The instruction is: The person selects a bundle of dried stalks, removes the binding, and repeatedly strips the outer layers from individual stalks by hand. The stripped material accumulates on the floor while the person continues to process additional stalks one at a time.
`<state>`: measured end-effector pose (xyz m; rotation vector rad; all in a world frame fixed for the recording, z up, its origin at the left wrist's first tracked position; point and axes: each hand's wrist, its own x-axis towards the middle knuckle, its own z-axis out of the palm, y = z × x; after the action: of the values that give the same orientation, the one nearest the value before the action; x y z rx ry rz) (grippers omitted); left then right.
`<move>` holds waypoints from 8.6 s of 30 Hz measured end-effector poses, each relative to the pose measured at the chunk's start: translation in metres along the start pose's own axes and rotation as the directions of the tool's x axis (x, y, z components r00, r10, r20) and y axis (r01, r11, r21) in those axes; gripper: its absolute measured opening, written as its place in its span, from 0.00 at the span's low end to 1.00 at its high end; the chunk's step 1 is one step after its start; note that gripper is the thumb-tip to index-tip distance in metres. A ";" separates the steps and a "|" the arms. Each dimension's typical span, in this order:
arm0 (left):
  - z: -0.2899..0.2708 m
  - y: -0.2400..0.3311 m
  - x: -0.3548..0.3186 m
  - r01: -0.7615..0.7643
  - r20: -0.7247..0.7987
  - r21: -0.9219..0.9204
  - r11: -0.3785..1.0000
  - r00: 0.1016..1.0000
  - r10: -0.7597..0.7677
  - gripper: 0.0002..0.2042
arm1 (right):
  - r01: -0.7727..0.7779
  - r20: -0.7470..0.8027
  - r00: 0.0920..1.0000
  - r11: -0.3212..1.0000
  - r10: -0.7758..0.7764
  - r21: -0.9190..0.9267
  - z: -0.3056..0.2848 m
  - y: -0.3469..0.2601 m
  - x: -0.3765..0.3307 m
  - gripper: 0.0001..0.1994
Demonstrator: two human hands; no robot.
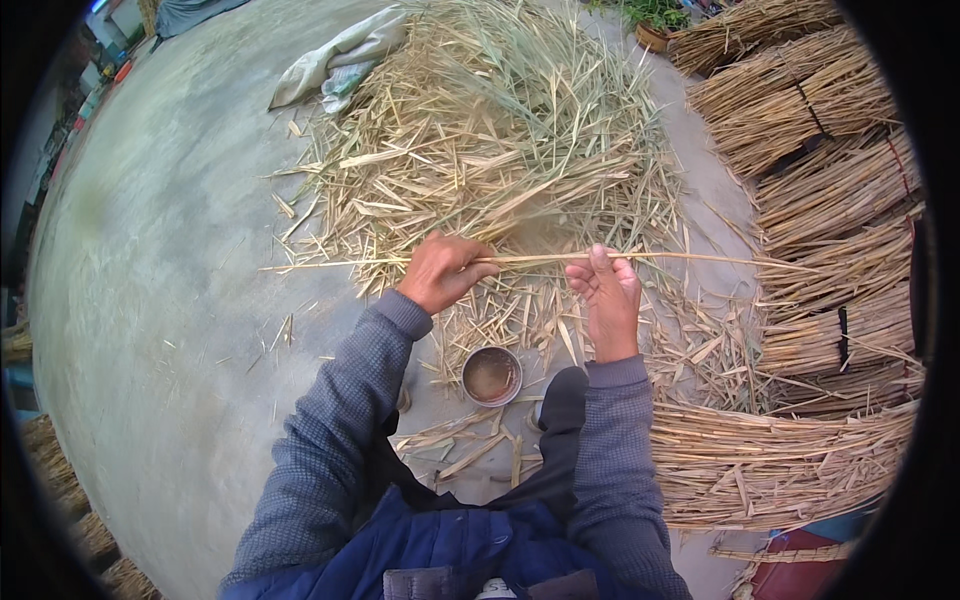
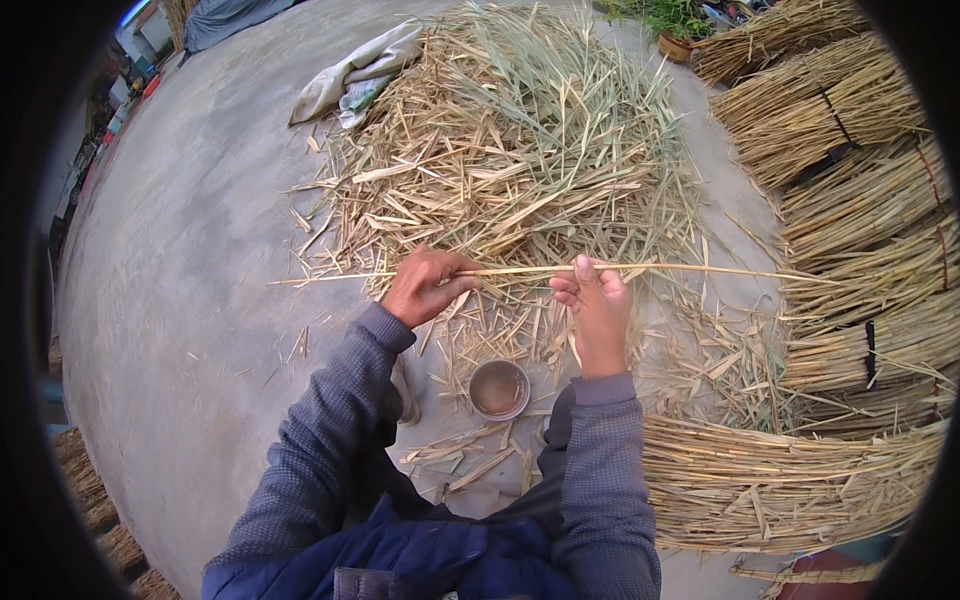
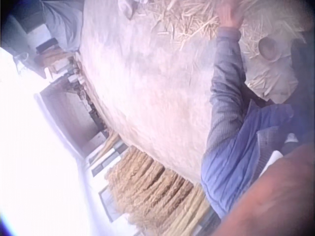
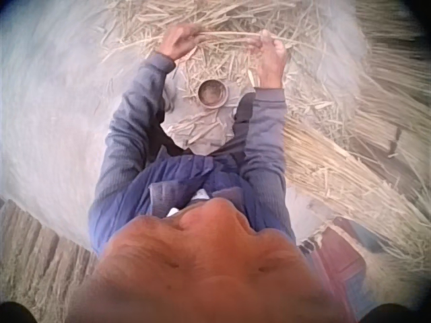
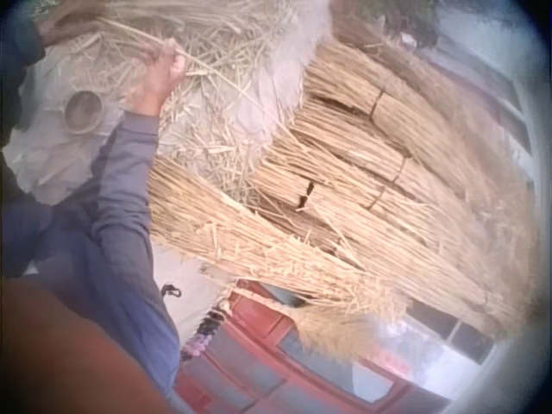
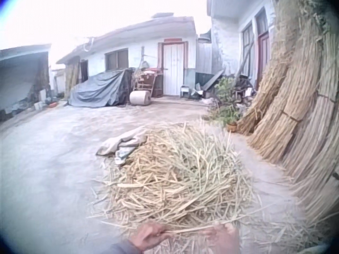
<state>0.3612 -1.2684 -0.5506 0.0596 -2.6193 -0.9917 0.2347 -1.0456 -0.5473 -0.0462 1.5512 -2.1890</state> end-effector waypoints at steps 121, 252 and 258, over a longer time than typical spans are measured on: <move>0.022 0.015 -0.002 -0.048 -0.089 -0.158 0.986 0.995 0.034 0.10 | 0.007 0.112 0.994 0.993 0.006 -0.120 0.025 0.015 -0.023 0.16; -0.025 -0.004 -0.005 0.090 -0.019 -0.987 0.135 0.763 -0.646 0.10 | -0.379 0.519 0.643 0.823 0.563 -0.423 0.065 0.056 -0.095 0.21; -0.025 -0.009 -0.006 0.077 0.051 -0.997 0.015 0.782 -0.621 0.14 | -0.624 0.501 0.666 0.781 0.552 -0.031 0.063 0.055 -0.090 0.27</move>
<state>0.3740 -1.2898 -0.5410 0.5836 -0.9877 -2.4158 0.3523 -1.0820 -0.5526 -0.0361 0.9342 -1.5858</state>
